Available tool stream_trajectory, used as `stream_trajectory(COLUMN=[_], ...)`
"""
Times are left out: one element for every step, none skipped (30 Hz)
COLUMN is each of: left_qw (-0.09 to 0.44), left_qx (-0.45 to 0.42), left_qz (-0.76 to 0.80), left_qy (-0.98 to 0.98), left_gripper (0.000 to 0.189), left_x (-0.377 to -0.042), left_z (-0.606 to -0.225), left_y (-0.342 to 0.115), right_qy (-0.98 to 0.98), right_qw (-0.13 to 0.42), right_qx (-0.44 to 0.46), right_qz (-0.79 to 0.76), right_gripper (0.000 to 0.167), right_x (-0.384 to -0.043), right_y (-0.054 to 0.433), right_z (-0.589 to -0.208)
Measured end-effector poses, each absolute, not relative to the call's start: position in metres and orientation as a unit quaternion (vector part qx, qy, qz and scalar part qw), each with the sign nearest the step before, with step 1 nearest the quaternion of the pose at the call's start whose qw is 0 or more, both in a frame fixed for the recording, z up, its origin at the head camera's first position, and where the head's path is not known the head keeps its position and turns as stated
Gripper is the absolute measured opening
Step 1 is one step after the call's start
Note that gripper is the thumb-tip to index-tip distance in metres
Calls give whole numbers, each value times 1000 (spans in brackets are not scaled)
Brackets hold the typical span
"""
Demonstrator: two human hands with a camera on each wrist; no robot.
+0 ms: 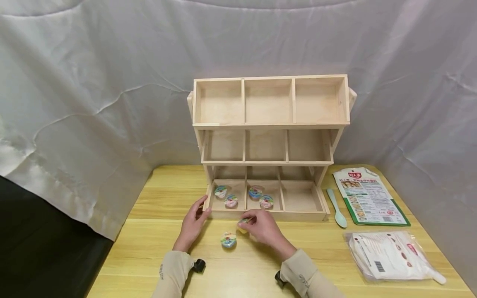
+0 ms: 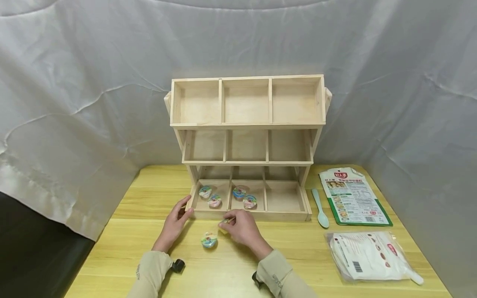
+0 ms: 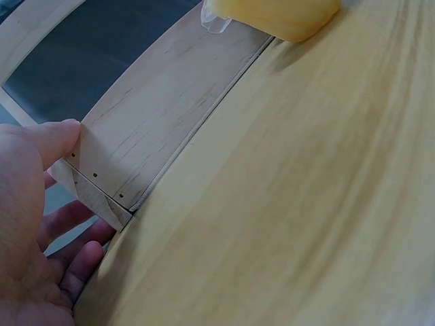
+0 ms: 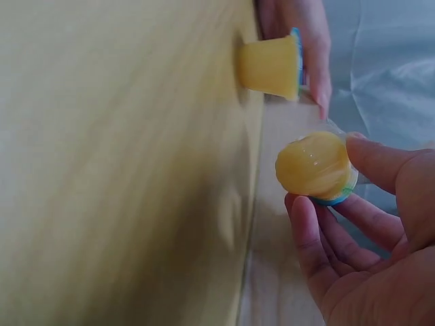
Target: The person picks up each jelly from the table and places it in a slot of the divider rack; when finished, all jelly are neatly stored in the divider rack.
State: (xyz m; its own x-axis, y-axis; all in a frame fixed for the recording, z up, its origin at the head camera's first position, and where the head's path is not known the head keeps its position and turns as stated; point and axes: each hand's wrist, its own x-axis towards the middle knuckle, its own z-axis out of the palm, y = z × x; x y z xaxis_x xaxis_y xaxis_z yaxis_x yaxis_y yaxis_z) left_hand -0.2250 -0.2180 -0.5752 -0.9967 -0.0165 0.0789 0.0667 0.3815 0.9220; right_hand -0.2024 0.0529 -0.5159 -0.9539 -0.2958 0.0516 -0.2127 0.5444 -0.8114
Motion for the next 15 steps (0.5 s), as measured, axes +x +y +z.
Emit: stream_trajectory(left_qw=[37,36,35,35,34,33,35,34,34,33,34,34,35,34,35], left_qx=[-15,-13,-11,-11,-10,-9,-11,-11,-11,-11,-12,-13,-13,-12,-13], left_qz=[-557,-558,-560,-561,-562,-563,-563,-563,-564,-565,-566,-567,-567,-567,-567], left_qy=[-830,-829,-828,-827,-826,-826,-826,-826,-825,-824,-824,-823,-823,-823,-823], left_gripper=[55,55,55,55,54,54,55,55,55,55,55,56,56,56,56], left_x=[-225,-225,-225,-225,-226,-226,-226,-226,-226,-226,-226,-226,-226,-226,-226], left_z=[-575,-575,-575,-575,-575,-575,-575,-575,-575,-575,-576,-576,-576,-576,-576], left_y=[-218,-218,-218,-218,-218,-218,-218,-218,-218,-218,-218,-218,-218,-218,-219], right_qy=[877,877,876,876,876,876,875,873,871,870,868,865,863,862,861], right_qw=[43,41,38,34,30,27,22,19,15,10,3,-1,-8,-14,-22], right_qx=[-146,-146,-147,-144,-141,-136,-129,-120,-114,-107,-103,-99,-100,-103,-106], right_qz=[-456,-456,-457,-459,-460,-463,-467,-472,-477,-481,-486,-491,-495,-497,-496], right_gripper=[29,29,28,28,28,28,27,27,26,26,26,26,27,28,28], right_x=[-203,-204,-204,-205,-206,-207,-207,-208,-209,-210,-212,-213,-215,-217,-218], right_y=[54,56,57,59,60,62,64,66,68,71,73,76,80,83,86], right_z=[-513,-511,-509,-506,-504,-502,-499,-497,-495,-494,-493,-491,-491,-490,-489])
